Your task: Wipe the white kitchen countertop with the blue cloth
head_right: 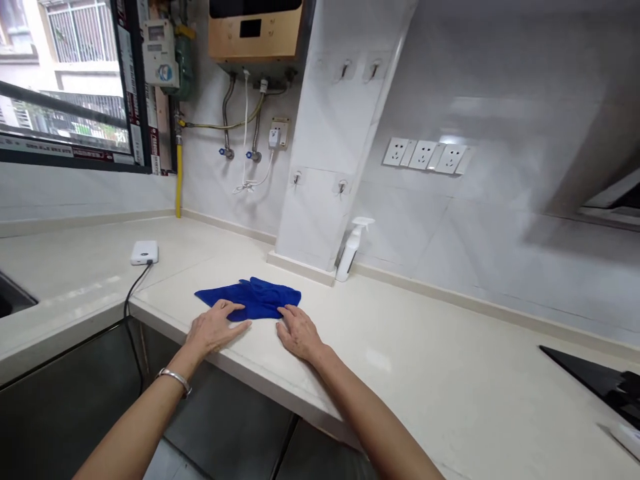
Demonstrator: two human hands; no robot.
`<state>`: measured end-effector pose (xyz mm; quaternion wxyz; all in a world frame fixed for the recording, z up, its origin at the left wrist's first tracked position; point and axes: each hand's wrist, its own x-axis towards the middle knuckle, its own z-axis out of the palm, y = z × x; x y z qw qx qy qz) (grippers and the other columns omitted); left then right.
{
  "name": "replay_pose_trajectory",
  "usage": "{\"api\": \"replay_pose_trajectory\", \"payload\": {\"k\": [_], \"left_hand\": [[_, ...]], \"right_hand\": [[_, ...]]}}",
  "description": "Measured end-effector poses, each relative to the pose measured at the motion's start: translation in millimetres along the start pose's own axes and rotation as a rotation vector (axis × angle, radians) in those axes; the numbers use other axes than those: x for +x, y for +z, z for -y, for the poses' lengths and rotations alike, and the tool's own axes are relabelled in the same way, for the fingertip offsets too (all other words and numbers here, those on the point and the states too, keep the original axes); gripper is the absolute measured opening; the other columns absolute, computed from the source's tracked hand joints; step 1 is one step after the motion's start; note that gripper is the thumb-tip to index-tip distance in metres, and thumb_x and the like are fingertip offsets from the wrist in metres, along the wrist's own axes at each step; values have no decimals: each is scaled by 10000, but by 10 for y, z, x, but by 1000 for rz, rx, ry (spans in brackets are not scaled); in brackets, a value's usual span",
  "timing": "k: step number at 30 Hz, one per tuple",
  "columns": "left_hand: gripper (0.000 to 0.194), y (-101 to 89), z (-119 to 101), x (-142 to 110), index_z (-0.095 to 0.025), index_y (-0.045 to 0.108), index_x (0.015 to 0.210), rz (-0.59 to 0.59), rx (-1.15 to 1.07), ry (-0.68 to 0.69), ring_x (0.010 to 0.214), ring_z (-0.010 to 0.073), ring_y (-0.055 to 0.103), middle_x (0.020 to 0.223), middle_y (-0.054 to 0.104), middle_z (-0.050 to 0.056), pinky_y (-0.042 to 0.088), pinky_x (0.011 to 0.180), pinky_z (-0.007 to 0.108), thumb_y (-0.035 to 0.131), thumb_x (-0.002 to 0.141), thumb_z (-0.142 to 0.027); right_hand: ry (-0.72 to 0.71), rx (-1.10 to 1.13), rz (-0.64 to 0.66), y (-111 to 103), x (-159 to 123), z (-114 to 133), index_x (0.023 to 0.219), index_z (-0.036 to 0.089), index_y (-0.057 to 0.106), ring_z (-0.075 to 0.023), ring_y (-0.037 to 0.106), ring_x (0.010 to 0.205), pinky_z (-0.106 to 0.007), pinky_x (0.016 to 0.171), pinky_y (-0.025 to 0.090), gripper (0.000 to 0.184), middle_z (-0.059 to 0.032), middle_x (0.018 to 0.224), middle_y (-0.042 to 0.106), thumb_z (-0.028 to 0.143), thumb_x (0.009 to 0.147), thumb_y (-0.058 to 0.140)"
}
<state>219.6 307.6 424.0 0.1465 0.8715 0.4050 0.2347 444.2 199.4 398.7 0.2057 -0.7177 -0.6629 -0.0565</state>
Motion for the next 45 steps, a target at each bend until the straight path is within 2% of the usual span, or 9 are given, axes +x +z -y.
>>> {"api": "replay_pose_trajectory", "payload": {"k": [6, 10, 16, 19, 21, 24, 26, 34, 45], "left_hand": [[304, -15, -19, 9, -307, 622, 1136, -12, 51, -51, 1039, 232, 638, 1170, 661, 19, 485, 878, 385, 421, 925, -390], [273, -208, 134, 15, -273, 611, 1107, 12, 149, -61, 1056, 247, 641, 1220, 645, 42, 488, 895, 400, 411, 930, -328], [358, -549, 123, 99, -183, 587, 1155, -168, 309, -136, 1066, 299, 634, 1224, 613, 146, 481, 950, 448, 336, 915, -270], [429, -347, -124, 239, -185, 549, 1280, -226, 237, 106, 1230, 260, 555, 1333, 589, 129, 418, 1079, 393, 338, 942, -344], [536, -83, -287, 343, -240, 467, 1421, -80, 216, 204, 1408, 277, 401, 1508, 468, 105, 316, 1178, 426, 356, 951, -474], [674, 287, -439, 494, -362, 336, 1517, 190, 305, 97, 1520, 378, 110, 1653, 222, 47, 152, 1226, 560, 317, 913, -661], [693, 416, -470, 605, -398, 284, 1528, 259, 343, 48, 1519, 394, 36, 1671, 140, 26, 115, 1227, 572, 263, 904, -698], [674, 479, -383, 1181, -423, 264, 1524, 267, 363, 45, 1526, 354, 59, 1672, 113, 21, 129, 1232, 521, 220, 911, -700], [650, 715, -283, 2002, -390, 252, 1537, 245, 381, -39, 1528, 358, 61, 1676, 105, 29, 104, 1230, 521, 209, 934, -630]], "right_hand": [[-82, 33, -160, -61, -284, 137, 1290, 130, 580, -247, 555, 1174, -407, 1044, 466, 405, -165, 1297, 566, 178, 905, 464], [-50, 190, -345, -19, -347, 130, 1037, 153, 634, -196, 598, 936, -346, 881, 517, 318, -105, 1033, 616, 42, 833, 417], [-82, 25, -222, -39, -345, 223, 841, 185, 603, -214, 566, 878, -329, 796, 474, 154, -72, 916, 620, 78, 781, 510], [-125, 25, -144, -78, -341, 259, 865, 182, 592, -195, 575, 821, -306, 744, 460, 145, -60, 888, 622, 94, 789, 505], [-149, 38, -125, -95, -345, 260, 866, 184, 584, -187, 582, 812, -296, 738, 455, 144, -52, 882, 624, 95, 785, 504], [-168, 36, -109, -114, -359, 263, 872, 186, 578, -182, 587, 804, -287, 721, 452, 139, -54, 901, 627, 107, 778, 515], [-175, 18, -84, -131, -368, 278, 874, 182, 577, -183, 588, 802, -288, 710, 451, 136, -62, 917, 627, 111, 771, 524], [-122, -55, -16, -146, -369, 321, 933, 185, 551, -194, 575, 746, -307, 623, 415, 132, -67, 938, 612, 127, 819, 516], [-117, 20, -79, -59, -408, 279, 910, 231, 481, -198, 540, 743, -330, 633, 434, 172, -46, 918, 577, 120, 781, 509]]}}
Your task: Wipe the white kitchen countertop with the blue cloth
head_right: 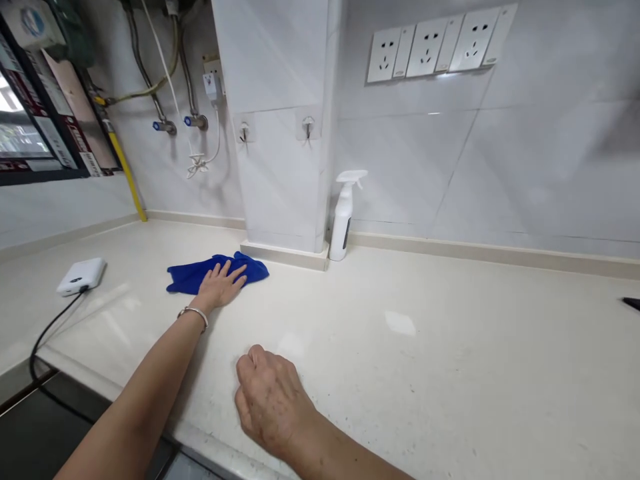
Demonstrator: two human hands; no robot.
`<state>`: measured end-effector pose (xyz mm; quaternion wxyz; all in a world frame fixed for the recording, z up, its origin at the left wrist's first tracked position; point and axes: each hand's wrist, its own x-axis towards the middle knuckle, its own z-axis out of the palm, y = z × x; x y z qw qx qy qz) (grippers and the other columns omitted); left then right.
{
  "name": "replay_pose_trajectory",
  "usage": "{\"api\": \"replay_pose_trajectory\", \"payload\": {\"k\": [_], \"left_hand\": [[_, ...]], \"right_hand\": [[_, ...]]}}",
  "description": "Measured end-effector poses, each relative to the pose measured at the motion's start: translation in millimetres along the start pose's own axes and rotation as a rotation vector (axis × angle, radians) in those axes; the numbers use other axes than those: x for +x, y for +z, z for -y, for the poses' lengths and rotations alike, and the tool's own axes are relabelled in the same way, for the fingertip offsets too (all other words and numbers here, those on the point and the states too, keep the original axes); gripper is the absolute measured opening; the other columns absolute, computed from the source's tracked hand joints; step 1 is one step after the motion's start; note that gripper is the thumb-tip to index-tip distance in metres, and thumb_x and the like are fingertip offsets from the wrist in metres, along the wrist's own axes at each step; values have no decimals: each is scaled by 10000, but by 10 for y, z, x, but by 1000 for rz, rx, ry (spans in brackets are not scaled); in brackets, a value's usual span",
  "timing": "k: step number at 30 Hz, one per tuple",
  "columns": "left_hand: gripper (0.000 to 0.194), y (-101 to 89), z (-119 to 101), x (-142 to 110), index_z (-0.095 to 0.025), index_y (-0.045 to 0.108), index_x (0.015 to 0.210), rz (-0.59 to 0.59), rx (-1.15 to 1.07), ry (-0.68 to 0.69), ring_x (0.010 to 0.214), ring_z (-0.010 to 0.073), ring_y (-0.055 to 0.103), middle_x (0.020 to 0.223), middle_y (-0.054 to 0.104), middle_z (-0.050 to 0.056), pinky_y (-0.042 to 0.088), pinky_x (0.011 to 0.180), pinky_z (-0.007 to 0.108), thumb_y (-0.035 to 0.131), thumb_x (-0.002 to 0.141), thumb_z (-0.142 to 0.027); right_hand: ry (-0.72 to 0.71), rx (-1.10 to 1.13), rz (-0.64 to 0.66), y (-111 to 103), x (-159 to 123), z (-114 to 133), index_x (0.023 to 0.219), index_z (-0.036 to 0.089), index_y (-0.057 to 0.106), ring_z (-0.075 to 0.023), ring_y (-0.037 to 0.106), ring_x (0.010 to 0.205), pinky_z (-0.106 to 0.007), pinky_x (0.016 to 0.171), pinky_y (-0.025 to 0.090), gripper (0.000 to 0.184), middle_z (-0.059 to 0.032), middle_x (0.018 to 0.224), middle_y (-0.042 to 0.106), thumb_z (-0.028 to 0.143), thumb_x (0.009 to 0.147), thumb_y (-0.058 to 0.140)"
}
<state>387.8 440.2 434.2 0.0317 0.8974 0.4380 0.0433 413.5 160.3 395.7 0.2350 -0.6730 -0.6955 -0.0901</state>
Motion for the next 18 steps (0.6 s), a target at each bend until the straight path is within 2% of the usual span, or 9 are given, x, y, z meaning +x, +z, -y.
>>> {"api": "replay_pose_trajectory", "payload": {"k": [5, 9, 13, 18], "left_hand": [[646, -2, 80, 197, -382, 230, 1544, -8, -9, -25, 1529, 359, 53, 1678, 95, 27, 93, 1227, 530, 204, 939, -607], [634, -46, 199, 209, -373, 216, 1549, -3, -9, -40, 1529, 353, 63, 1677, 86, 49, 109, 1226, 523, 199, 949, -579], [636, -105, 334, 51, -348, 207, 1556, 3, 24, -66, 1523, 372, 78, 1673, 105, 78, 141, 1217, 534, 194, 955, -555], [637, -141, 430, -381, -336, 211, 1557, 7, 96, -108, 1516, 383, 113, 1666, 127, 96, 184, 1203, 555, 169, 961, -555]], "right_hand": [[-4, 25, 20, -36, -11, -21, 902, 231, 471, -196, 527, 737, -330, 617, 417, 152, -42, 898, 559, 126, 794, 495], [-25, 40, 44, -59, -8, -54, 917, 223, 491, -189, 524, 733, -320, 605, 402, 132, -46, 902, 569, 148, 809, 492], [-16, 63, 107, -103, 25, -66, 951, 189, 539, -186, 555, 755, -317, 616, 412, 130, -61, 946, 590, 175, 835, 483], [-3, 29, 148, -186, 65, -49, 999, 173, 577, -205, 598, 830, -319, 659, 424, 167, -78, 1016, 619, 194, 864, 482]]}}
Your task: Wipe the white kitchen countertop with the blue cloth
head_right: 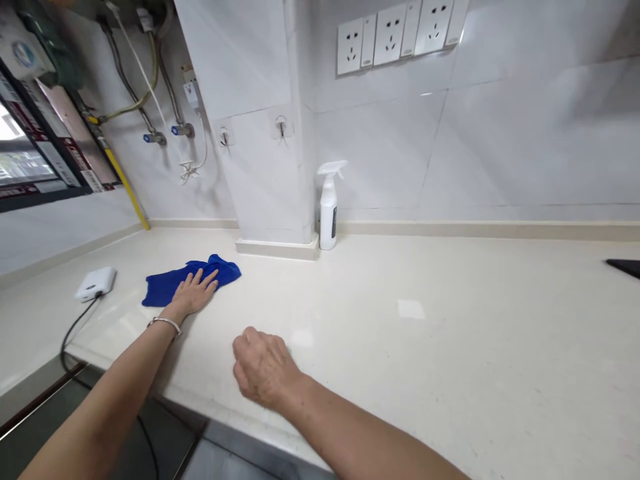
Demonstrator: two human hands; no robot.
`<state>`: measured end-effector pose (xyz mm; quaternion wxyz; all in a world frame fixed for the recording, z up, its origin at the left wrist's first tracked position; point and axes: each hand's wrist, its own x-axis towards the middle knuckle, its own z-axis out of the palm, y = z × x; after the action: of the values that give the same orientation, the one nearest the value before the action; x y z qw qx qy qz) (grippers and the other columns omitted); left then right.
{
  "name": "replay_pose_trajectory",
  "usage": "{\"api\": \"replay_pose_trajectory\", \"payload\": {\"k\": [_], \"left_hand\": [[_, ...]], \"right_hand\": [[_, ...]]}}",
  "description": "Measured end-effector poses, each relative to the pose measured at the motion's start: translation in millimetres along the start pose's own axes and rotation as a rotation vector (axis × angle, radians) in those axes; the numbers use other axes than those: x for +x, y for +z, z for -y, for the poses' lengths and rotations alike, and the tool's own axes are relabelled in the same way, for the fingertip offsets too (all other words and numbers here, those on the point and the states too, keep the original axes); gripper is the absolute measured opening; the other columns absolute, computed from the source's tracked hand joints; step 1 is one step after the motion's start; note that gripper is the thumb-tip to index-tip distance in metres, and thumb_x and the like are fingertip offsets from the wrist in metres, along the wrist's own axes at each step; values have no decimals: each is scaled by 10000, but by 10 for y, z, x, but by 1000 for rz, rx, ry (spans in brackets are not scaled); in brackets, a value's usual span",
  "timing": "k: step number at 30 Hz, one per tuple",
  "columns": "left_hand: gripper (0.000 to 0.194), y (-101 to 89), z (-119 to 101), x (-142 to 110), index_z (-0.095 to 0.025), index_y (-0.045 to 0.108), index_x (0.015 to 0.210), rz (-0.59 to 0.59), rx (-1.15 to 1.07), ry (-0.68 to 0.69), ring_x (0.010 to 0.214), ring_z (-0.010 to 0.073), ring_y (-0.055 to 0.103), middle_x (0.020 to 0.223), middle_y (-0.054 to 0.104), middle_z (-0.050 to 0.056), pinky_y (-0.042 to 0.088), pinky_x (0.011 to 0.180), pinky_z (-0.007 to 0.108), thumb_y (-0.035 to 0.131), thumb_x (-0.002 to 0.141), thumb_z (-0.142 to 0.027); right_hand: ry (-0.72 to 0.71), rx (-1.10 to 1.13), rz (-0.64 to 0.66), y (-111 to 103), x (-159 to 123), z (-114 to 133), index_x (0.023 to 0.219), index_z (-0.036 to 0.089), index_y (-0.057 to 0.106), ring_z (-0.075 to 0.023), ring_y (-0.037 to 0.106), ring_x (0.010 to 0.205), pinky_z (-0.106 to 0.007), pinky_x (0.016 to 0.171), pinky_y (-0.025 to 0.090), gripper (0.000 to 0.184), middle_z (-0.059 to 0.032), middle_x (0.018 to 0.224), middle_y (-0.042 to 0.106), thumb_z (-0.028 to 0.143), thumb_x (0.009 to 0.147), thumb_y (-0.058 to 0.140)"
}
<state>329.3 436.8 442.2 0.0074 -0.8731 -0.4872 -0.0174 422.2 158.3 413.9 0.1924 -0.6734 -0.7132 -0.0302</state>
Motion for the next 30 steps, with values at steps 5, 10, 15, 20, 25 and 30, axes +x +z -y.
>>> {"api": "replay_pose_trajectory", "payload": {"k": [5, 10, 15, 20, 25, 30], "left_hand": [[641, 31, -35, -611, -350, 223, 1551, -1, 42, -17, 1513, 379, 120, 1663, 127, 98, 190, 1208, 546, 180, 959, -590], [649, 71, -254, -1235, -341, 229, 1551, -31, 79, 38, 1508, 394, 111, 1658, 144, 123, 186, 1213, 529, 197, 959, -605], [676, 95, -562, -1718, -318, 231, 1552, -23, 68, 138, 1501, 421, 71, 1655, 124, 148, 166, 1218, 553, 211, 951, -627], [684, 103, -870, -2029, -318, 254, 1548, -13, 28, 278, 1501, 421, 46, 1660, 124, 121, 154, 1220, 577, 249, 944, -638], [676, 113, -1368, -2341, -322, 282, 1542, -17, -41, 496, 1499, 437, 36, 1665, 118, 110, 150, 1215, 615, 309, 940, -630], [682, 107, -1977, -2509, -363, 279, 1537, 22, -147, 782, 1509, 407, -2, 1668, 86, 102, 119, 1220, 627, 284, 930, -674]], "right_hand": [[10, 40, -49, 2, 25, -16, 959, 171, 618, -196, 613, 798, -306, 661, 419, 172, -67, 985, 653, 157, 865, 475], [61, 166, -285, -91, 56, -93, 840, 175, 650, -173, 618, 811, -269, 722, 430, 171, -52, 914, 688, 91, 833, 500], [291, 222, -500, -365, -79, -374, 791, 184, 667, -167, 609, 798, -257, 726, 420, 198, -55, 894, 704, 104, 834, 491], [483, 217, -491, -586, -597, -1044, 694, 178, 665, -195, 590, 730, -289, 657, 383, 171, -88, 806, 701, 145, 791, 528], [630, 338, -448, -677, -1181, -1626, 685, 186, 668, -171, 564, 594, -269, 626, 413, 201, -23, 556, 615, 211, 792, 500], [629, 438, -477, -638, -1201, -1761, 680, 199, 670, -164, 564, 620, -261, 623, 419, 171, -12, 605, 640, 281, 744, 535]]}}
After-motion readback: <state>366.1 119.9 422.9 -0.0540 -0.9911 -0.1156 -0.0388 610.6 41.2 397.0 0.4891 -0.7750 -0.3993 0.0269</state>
